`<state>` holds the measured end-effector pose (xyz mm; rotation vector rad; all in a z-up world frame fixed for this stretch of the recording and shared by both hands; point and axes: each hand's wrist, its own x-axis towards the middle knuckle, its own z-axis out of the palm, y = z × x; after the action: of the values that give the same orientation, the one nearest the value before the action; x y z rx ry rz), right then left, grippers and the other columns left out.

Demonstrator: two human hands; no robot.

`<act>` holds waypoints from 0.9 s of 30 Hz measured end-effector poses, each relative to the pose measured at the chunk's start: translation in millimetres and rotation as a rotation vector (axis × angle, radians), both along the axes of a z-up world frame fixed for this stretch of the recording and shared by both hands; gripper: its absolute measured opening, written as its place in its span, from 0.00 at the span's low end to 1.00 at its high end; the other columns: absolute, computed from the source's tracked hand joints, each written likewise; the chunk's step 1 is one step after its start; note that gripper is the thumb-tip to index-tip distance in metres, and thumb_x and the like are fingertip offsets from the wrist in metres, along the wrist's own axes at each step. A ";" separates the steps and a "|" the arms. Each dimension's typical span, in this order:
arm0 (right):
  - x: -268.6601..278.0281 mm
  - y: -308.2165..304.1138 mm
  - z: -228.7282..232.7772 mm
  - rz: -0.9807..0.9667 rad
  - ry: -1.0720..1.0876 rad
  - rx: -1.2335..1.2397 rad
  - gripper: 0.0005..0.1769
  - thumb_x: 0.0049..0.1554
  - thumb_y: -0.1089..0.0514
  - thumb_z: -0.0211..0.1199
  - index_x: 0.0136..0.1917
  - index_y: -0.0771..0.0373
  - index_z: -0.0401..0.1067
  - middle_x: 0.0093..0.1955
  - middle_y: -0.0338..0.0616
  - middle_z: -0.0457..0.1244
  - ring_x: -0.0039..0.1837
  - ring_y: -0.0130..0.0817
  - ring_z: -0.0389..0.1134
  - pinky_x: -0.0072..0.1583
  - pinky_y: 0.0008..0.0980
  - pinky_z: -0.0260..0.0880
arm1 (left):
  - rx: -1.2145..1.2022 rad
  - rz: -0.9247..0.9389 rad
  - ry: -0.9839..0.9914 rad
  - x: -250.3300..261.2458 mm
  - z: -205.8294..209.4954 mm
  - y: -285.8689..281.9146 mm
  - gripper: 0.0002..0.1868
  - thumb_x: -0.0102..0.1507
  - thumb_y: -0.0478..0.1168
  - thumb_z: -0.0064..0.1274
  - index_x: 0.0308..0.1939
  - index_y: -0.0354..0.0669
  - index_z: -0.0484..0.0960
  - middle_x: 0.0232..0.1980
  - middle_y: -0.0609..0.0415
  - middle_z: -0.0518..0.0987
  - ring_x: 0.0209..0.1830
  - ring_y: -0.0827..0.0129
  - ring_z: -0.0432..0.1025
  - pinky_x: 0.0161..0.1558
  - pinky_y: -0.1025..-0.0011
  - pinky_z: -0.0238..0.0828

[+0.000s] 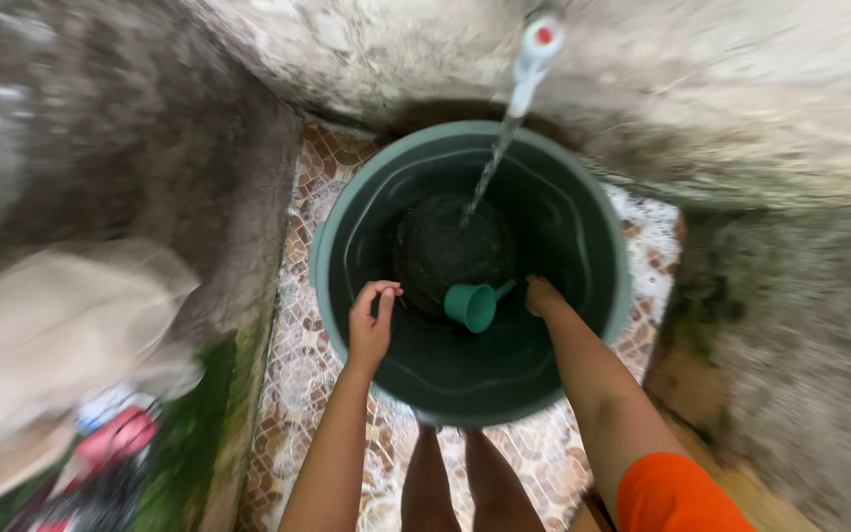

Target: The person scrubs a tiled floor using a long-handled roller scrubber with soapy water and then uses a plastic scoop to take water from a large bucket.

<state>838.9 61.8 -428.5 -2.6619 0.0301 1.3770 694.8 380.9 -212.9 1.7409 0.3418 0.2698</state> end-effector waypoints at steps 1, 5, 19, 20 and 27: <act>3.2 6.5 -26.1 0.016 0.028 -0.005 0.41 0.59 0.72 0.51 0.82 0.51 0.50 0.83 0.52 0.47 0.79 0.53 0.53 0.73 0.48 0.60 | -0.004 -0.010 -0.011 9.3 -9.7 1.6 0.07 0.71 0.35 0.47 0.47 0.34 0.80 0.44 0.52 0.81 0.48 0.69 0.77 0.53 0.74 0.71; 18.0 29.1 -114.8 0.224 0.065 -0.087 0.38 0.64 0.62 0.48 0.84 0.45 0.42 0.86 0.47 0.35 0.85 0.48 0.36 0.79 0.51 0.41 | 0.051 -0.126 -0.082 49.0 -31.5 13.7 0.06 0.71 0.34 0.48 0.47 0.35 0.79 0.45 0.50 0.80 0.48 0.67 0.76 0.54 0.73 0.71; 21.8 41.9 -152.9 0.593 -0.306 -0.033 0.15 0.64 0.55 0.49 0.58 0.54 0.74 0.56 0.46 0.71 0.55 0.46 0.74 0.51 0.48 0.75 | 0.084 -0.134 -0.055 77.1 -42.8 52.2 0.08 0.69 0.33 0.48 0.49 0.35 0.79 0.48 0.50 0.81 0.51 0.66 0.76 0.57 0.73 0.69; 22.5 37.0 -148.9 0.512 -0.430 -0.062 0.13 0.63 0.56 0.50 0.57 0.54 0.73 0.55 0.45 0.71 0.53 0.45 0.75 0.49 0.47 0.75 | 0.060 -0.123 -0.049 76.8 -46.4 53.1 0.08 0.69 0.33 0.48 0.49 0.35 0.79 0.48 0.50 0.80 0.52 0.66 0.76 0.57 0.73 0.69; -20.7 95.3 -155.3 -0.087 -0.266 -0.256 0.14 0.59 0.52 0.57 0.54 0.58 0.76 0.51 0.48 0.72 0.51 0.44 0.75 0.49 0.46 0.75 | -0.012 -0.089 -0.044 71.7 -63.4 56.9 0.08 0.70 0.33 0.48 0.50 0.35 0.79 0.49 0.50 0.80 0.52 0.67 0.75 0.58 0.73 0.69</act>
<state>818.2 157.1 -583.8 -2.9897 0.3086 1.0462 766.5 437.8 -276.4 1.7305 0.2328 0.2412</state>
